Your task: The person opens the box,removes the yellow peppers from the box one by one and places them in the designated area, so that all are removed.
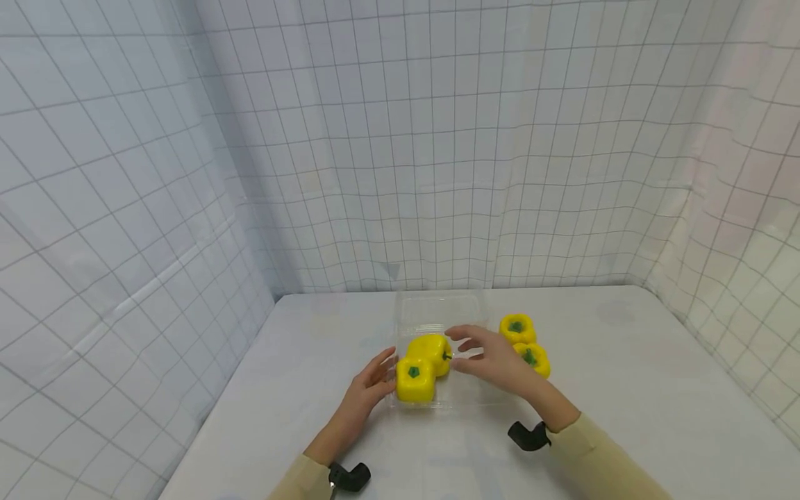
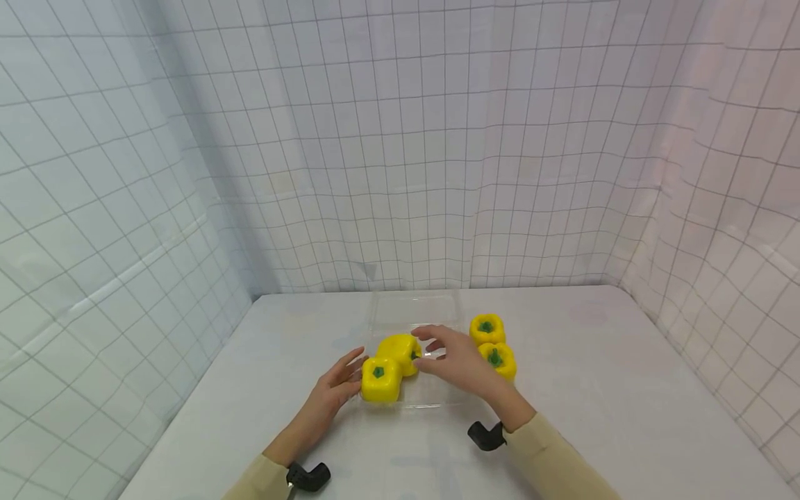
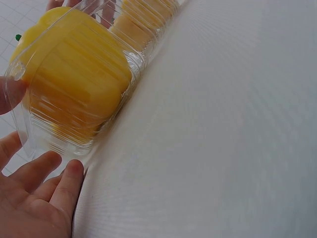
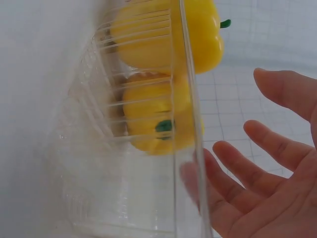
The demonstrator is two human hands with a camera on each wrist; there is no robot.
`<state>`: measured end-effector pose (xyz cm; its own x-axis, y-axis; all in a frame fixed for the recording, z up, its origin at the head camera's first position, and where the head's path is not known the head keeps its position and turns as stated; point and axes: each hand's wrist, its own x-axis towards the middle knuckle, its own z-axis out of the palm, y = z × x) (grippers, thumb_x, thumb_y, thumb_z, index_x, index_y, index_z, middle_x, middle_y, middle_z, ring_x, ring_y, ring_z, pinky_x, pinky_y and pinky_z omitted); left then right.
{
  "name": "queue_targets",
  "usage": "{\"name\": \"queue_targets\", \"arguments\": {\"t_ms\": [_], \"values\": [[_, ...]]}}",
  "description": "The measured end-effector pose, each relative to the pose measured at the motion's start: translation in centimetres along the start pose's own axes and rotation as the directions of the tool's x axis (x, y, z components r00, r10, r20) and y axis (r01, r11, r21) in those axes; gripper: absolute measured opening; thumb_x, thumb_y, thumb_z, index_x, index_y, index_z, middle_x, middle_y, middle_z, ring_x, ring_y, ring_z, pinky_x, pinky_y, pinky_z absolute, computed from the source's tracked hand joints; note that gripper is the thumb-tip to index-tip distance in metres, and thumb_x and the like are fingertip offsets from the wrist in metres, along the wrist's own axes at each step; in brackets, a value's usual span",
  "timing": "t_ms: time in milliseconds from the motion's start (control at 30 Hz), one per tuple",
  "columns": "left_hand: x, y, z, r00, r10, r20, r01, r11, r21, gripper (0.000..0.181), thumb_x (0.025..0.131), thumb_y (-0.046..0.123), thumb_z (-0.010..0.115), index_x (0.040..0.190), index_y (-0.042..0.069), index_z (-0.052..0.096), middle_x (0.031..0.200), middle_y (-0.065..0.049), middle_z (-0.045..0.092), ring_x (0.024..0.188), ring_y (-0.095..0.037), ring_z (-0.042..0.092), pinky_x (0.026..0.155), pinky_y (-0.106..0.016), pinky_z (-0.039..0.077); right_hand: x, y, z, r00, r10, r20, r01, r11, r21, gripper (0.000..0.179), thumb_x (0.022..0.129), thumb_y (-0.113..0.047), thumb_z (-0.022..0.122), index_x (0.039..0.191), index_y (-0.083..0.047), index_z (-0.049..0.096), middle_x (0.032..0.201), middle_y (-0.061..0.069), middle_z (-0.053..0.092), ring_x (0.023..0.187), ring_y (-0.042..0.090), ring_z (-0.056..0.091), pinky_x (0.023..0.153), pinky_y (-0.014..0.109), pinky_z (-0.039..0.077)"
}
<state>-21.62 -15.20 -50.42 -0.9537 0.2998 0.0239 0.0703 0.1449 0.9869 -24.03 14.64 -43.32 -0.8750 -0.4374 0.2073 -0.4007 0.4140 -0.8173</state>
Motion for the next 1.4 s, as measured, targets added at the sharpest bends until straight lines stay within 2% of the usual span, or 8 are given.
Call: {"name": "queue_targets", "arguments": {"t_ms": [167, 367, 633, 800, 1033, 1400], "values": [[0.0, -0.3, 0.0, 1.000, -0.007, -0.001, 0.007, 1.000, -0.010, 0.066, 0.098, 0.034, 0.060, 0.158, 0.029, 0.032, 0.160, -0.006, 0.035, 0.145, -0.032, 0.034, 0.113, -0.061, 0.029, 0.4, 0.3, 0.7, 1.000, -0.001, 0.016, 0.001, 1.000, -0.012, 0.054, 0.090, -0.031, 0.078, 0.138, -0.016, 0.059, 0.136, 0.005, 0.060, 0.114, 0.030, 0.062, 0.089, 0.037, 0.057], [0.0, -0.4, 0.0, 1.000, -0.009, 0.005, 0.009, 1.000, -0.010, 0.068, 0.098, 0.034, 0.060, 0.159, 0.028, 0.031, 0.160, -0.006, 0.035, 0.145, -0.032, 0.035, 0.114, -0.061, 0.028, 0.7, 0.6, 1.4, 0.999, 0.034, 0.019, -0.033, 0.999, -0.040, 0.054, 0.089, -0.034, 0.078, 0.138, -0.023, 0.059, 0.137, 0.000, 0.059, 0.114, 0.027, 0.062, 0.087, 0.034, 0.057], [-0.1, -0.2, -0.1, 1.000, -0.006, 0.011, 0.006, 1.000, -0.005, 0.068, 0.098, 0.037, 0.060, 0.159, 0.028, 0.031, 0.161, -0.006, 0.034, 0.146, -0.031, 0.033, 0.114, -0.060, 0.027, 1.2, 0.7, 1.7, 0.998, 0.065, -0.002, -0.065, 0.997, -0.049, 0.054, 0.087, -0.038, 0.079, 0.137, -0.026, 0.060, 0.137, -0.003, 0.058, 0.113, 0.023, 0.062, 0.085, 0.036, 0.058], [0.0, -0.2, -0.1, 1.000, -0.011, 0.009, 0.011, 1.000, -0.007, 0.068, 0.098, 0.036, 0.060, 0.159, 0.028, 0.031, 0.161, -0.006, 0.034, 0.146, -0.031, 0.033, 0.114, -0.060, 0.028, 1.6, 0.8, 1.9, 0.999, 0.054, 0.001, -0.054, 0.998, -0.038, 0.054, 0.087, -0.038, 0.079, 0.136, -0.026, 0.060, 0.136, -0.004, 0.057, 0.112, 0.023, 0.062, 0.085, 0.034, 0.058], [-0.1, 0.1, -0.2, 1.000, 0.016, 0.014, -0.015, 0.999, -0.044, 0.065, 0.100, 0.026, 0.059, 0.159, 0.022, 0.031, 0.160, -0.012, 0.034, 0.146, -0.036, 0.031, 0.115, -0.059, 0.027, 2.2, 1.5, 2.1, 0.999, 0.015, 0.030, -0.014, 1.000, -0.016, 0.055, 0.089, -0.037, 0.078, 0.138, -0.022, 0.058, 0.139, -0.001, 0.054, 0.111, 0.023, 0.062, 0.084, 0.030, 0.058], [0.0, 0.2, -0.2, 1.000, 0.009, 0.020, -0.009, 0.999, -0.031, 0.066, 0.100, 0.028, 0.059, 0.159, 0.023, 0.031, 0.160, -0.012, 0.034, 0.147, -0.036, 0.030, 0.115, -0.059, 0.027, 3.1, 1.7, 2.5, 0.999, 0.041, 0.034, -0.038, 0.994, -0.102, 0.057, 0.085, -0.028, 0.082, 0.137, -0.022, 0.060, 0.135, -0.001, 0.056, 0.105, 0.022, 0.062, 0.079, 0.033, 0.056]]}}
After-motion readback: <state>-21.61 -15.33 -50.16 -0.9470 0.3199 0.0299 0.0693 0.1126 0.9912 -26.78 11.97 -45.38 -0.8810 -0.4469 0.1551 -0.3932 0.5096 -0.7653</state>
